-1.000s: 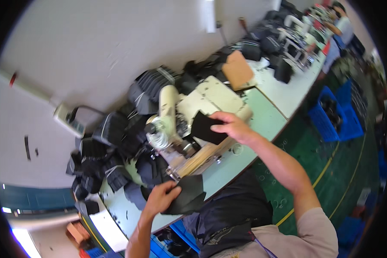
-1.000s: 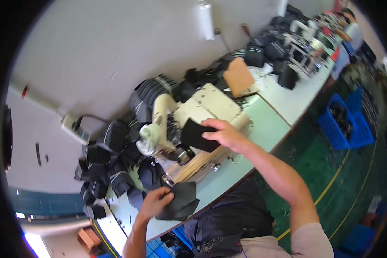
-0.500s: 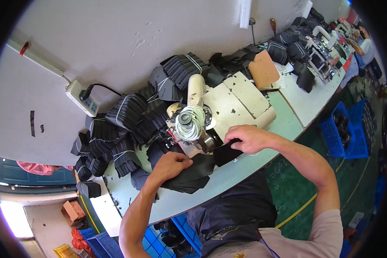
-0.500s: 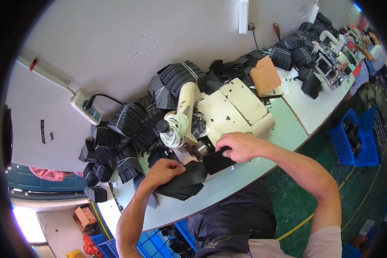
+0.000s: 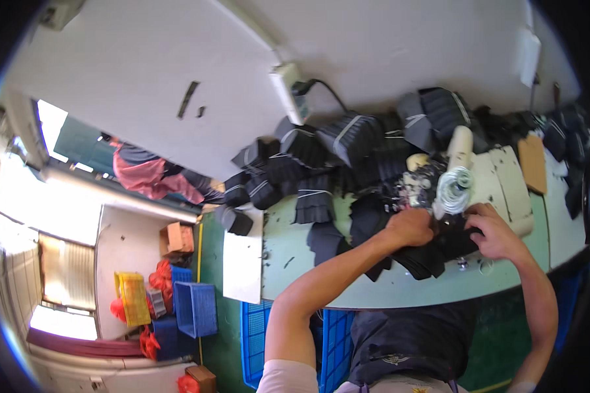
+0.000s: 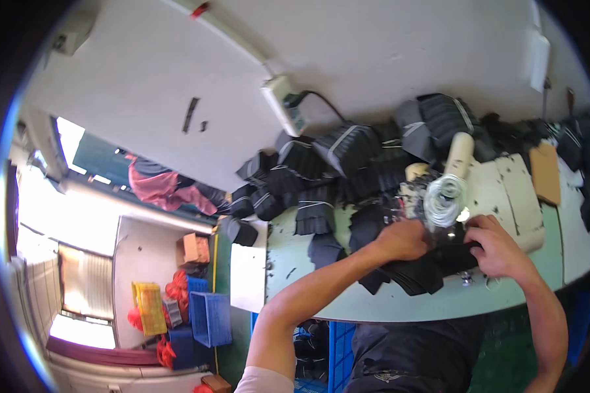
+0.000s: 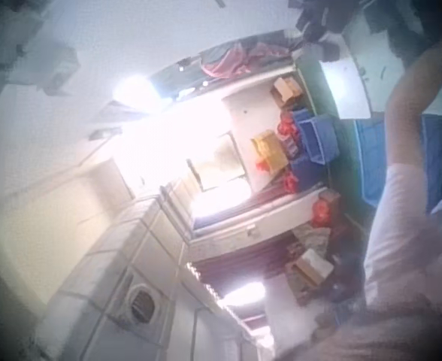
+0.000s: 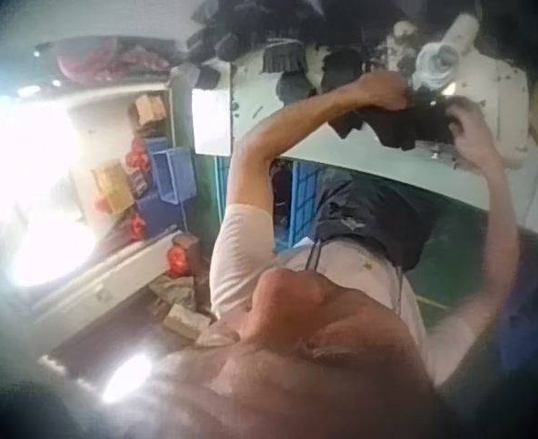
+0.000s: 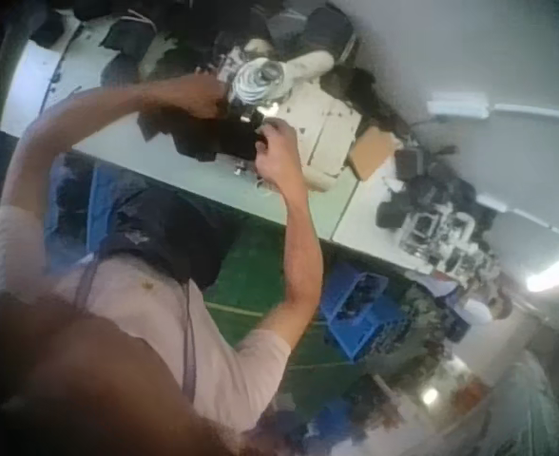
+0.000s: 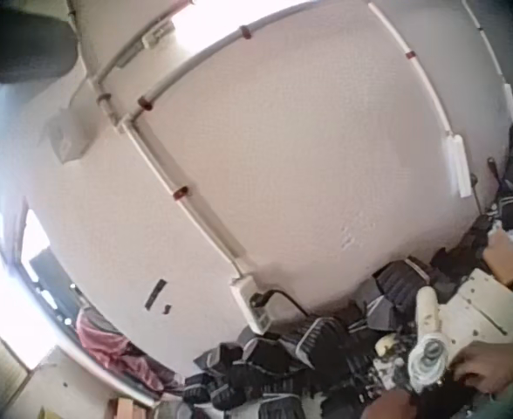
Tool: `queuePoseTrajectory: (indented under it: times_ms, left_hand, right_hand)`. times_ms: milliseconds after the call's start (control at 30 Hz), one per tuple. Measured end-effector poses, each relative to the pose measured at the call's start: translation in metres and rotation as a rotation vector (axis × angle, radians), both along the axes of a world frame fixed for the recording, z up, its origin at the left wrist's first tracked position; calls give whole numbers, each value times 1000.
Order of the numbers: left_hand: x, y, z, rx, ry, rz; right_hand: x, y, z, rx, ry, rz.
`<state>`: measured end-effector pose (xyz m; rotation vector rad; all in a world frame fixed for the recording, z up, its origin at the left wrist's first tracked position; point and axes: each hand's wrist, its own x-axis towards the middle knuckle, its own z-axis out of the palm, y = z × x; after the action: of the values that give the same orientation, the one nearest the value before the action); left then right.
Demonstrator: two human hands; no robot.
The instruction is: Operator uses a skiving machine to thin the edges of leather shoe parts and sorts them.
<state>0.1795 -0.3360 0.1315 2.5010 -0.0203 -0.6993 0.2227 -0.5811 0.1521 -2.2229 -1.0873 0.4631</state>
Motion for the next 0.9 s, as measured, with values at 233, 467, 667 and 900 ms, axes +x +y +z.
queuePoseTrajectory:
  times_ms: [233, 467, 667, 900]
  left_hand:
    - [-38, 39, 0, -425, 51, -87]
    - [-55, 44, -10, -443, -9, -89]
    - [-79, 53, 5, -468, -10, -126]
    - [-124, 40, 7, -649, -12, -131]
  right_hand:
    - [-10, 5, 3, -65, -66, -206]
    - [-1, -18, -23, -17, 52, -234]
    - [-16, -33, 4, 83, 287, -231]
    - [-72, 7, 26, 173, 1018, -41]
